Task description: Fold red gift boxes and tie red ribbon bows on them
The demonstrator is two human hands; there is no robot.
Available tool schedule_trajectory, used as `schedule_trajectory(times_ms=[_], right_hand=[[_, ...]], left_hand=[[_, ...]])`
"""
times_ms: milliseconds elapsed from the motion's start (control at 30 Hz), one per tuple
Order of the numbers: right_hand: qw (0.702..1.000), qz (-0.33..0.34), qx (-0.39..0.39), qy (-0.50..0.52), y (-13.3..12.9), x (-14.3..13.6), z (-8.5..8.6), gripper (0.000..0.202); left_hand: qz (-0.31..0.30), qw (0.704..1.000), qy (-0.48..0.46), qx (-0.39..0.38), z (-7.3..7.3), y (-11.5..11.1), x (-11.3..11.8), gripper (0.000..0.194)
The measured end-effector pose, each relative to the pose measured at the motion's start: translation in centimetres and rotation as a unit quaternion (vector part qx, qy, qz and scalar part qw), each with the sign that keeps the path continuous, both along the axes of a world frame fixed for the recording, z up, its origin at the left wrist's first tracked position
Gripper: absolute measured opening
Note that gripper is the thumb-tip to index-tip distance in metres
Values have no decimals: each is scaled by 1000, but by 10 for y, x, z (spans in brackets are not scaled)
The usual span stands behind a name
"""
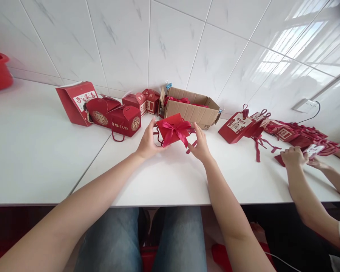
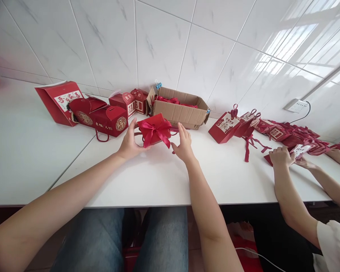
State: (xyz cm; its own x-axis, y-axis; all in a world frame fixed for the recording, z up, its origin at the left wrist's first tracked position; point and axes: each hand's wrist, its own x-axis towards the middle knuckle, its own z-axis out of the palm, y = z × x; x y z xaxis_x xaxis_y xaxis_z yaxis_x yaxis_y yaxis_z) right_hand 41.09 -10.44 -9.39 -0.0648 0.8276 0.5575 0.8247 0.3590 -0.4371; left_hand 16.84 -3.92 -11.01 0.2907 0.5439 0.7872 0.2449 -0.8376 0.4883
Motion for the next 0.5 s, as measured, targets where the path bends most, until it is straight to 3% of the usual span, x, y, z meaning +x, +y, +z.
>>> schedule_trajectory(times_ms=[167,300,500], right_hand=[[999,21,8,49,-3,-21,2,102],[991,38,21,124,-2,-42,-9,111],[980,-20,23,196,5,-61,-27,105]], left_hand=[[-19,999,-28,-1,7,-9,6,120],[7,996,-75,-48,12,-20,11,115],[-3,993,-76,-86,8,-29,17,113]])
